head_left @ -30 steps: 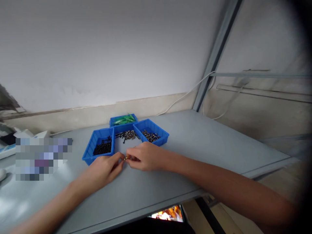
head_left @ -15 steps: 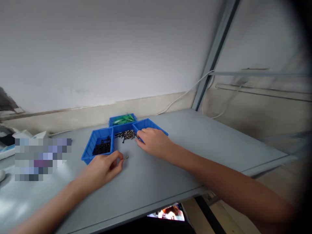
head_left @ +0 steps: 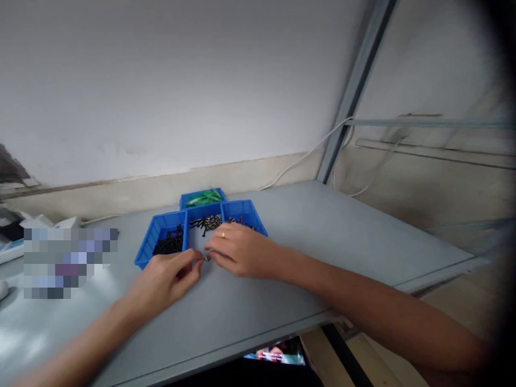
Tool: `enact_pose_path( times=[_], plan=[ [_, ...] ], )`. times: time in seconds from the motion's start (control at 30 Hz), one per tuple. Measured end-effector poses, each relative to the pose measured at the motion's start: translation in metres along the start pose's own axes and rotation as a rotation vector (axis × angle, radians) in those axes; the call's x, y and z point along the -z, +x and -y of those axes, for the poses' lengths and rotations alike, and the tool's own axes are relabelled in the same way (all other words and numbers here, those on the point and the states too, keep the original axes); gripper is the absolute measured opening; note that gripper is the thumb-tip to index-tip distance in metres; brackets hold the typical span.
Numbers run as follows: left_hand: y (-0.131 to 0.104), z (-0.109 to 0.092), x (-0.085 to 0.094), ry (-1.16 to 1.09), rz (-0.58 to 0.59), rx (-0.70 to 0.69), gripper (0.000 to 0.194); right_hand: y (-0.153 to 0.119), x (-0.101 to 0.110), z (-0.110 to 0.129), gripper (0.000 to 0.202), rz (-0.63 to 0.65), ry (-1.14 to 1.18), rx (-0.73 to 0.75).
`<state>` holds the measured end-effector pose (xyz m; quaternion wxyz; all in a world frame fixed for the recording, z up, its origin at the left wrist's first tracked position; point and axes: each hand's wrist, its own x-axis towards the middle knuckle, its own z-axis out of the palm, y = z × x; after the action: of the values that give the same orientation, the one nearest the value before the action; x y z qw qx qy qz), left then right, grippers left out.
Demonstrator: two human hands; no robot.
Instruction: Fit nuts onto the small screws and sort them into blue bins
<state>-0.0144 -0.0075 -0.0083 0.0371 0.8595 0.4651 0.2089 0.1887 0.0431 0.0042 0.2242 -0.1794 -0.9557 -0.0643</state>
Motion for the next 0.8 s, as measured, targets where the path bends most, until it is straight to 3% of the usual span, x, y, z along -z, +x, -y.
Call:
enact_pose_path(
  times=[0.17,0.4,0.5,0.7,0.8],
  plan=[
    [-0.001,-0.003,0.003,-0.02,-0.048,-0.013,0.02,0.0,-0.005,0.0,0.023,0.102,0.05,0.042],
    [0.001,-0.001,0.001,-0.027,0.039,0.011,0.016,0.001,0.006,0.0,0.022,0.028,0.215,-0.029],
    [0.002,-0.002,0.0,-0.002,0.094,-0.003,0.015,0.0,0.005,0.0,0.023,0.014,0.185,-0.081],
    [0.003,-0.004,-0.003,0.237,0.211,-0.181,0.023,0.0,0.004,-0.019,0.021,-0.053,-0.118,-0.34],
    [0.003,-0.004,-0.004,0.26,0.281,-0.234,0.024,0.0,0.006,-0.033,0.025,0.006,-0.27,-0.505]
  ],
)
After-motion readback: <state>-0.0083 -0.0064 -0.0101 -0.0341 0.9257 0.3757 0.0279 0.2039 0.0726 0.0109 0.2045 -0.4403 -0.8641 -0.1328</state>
